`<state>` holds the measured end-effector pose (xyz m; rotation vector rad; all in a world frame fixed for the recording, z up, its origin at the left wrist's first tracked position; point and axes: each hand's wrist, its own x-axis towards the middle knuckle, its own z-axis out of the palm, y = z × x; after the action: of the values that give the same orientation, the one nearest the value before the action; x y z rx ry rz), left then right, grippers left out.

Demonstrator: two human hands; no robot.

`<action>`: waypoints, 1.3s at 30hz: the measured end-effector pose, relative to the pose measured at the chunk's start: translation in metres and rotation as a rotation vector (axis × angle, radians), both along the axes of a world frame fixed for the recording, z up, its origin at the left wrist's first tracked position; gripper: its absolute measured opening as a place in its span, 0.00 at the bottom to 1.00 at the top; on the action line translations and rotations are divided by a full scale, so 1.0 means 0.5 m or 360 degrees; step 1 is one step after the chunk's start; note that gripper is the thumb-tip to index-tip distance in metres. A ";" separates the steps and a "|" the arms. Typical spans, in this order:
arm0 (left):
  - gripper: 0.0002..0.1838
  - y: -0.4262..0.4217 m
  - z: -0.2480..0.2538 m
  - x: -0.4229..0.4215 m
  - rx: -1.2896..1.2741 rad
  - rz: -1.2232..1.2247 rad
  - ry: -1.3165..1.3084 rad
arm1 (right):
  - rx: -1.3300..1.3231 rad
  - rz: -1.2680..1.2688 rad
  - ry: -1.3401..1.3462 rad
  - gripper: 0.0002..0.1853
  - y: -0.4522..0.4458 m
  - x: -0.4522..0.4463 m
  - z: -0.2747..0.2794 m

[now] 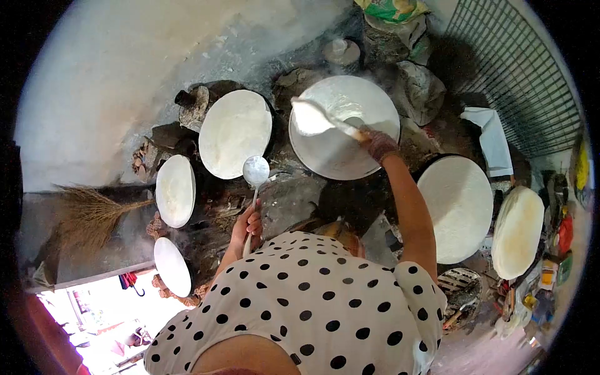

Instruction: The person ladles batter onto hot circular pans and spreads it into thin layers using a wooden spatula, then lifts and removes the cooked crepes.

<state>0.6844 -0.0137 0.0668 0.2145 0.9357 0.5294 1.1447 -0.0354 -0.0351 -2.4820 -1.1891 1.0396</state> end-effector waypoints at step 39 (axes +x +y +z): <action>0.20 -0.065 -0.043 -0.274 0.0051 -0.0248 0.0140 | 0.0006 -0.0437 -0.0619 0.11 0.045 -0.604 -0.248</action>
<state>0.5474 -0.0462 0.0455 0.3392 0.9873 0.3937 0.8429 -0.0128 -0.1592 -2.8245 -0.8925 0.4990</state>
